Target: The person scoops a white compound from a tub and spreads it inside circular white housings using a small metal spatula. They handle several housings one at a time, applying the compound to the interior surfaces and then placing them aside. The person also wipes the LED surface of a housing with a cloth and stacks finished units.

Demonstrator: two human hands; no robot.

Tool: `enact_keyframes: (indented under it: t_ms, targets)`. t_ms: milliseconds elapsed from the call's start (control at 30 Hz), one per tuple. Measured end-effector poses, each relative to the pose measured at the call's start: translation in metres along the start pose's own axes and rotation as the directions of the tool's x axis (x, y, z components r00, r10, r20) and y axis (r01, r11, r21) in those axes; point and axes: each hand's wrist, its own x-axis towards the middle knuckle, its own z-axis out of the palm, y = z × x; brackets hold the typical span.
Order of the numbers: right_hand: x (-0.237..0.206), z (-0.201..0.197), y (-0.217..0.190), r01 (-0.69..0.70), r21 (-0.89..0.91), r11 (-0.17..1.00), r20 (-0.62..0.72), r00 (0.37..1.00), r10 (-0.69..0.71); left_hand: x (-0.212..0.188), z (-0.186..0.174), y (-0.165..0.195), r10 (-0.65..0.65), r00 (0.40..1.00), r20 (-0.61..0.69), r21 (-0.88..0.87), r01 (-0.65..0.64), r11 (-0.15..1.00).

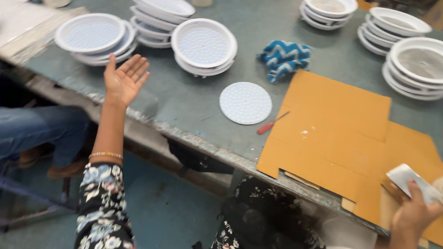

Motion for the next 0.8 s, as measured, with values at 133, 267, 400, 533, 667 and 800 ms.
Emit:
enact_keyframes:
  t_ms: [133,267,400,533,667,800]
  targets:
    - [-0.004,0.003,-0.005,0.018,0.007,1.000,-0.015,1.000,-0.018,0.016,0.076,-0.057,-0.131,0.982,0.139,0.055,0.125,0.991]
    - [-0.001,0.004,-0.007,-0.054,0.031,0.998,-0.065,0.996,0.056,0.041,0.164,-0.147,-0.066,0.900,0.431,0.565,-0.212,0.798]
    - [-0.002,0.017,-0.016,-0.052,-0.016,0.999,-0.075,0.996,0.051,0.090,0.242,-0.228,0.177,0.726,0.665,0.680,-0.686,0.259]
    - [-0.004,0.033,-0.030,-0.086,-0.058,0.995,-0.087,0.993,0.081,0.115,0.279,-0.277,0.348,0.740,0.575,0.769,-0.635,0.079]
    - [-0.003,0.037,-0.036,-0.028,-0.092,0.995,-0.080,0.997,0.021,0.106,0.289,-0.297,0.478,0.834,0.277,0.869,-0.429,0.244]
    - [-0.002,0.031,-0.034,-0.070,-0.076,0.995,-0.090,0.994,0.063,0.099,0.297,-0.289,0.547,0.805,0.231,0.899,-0.391,0.197]
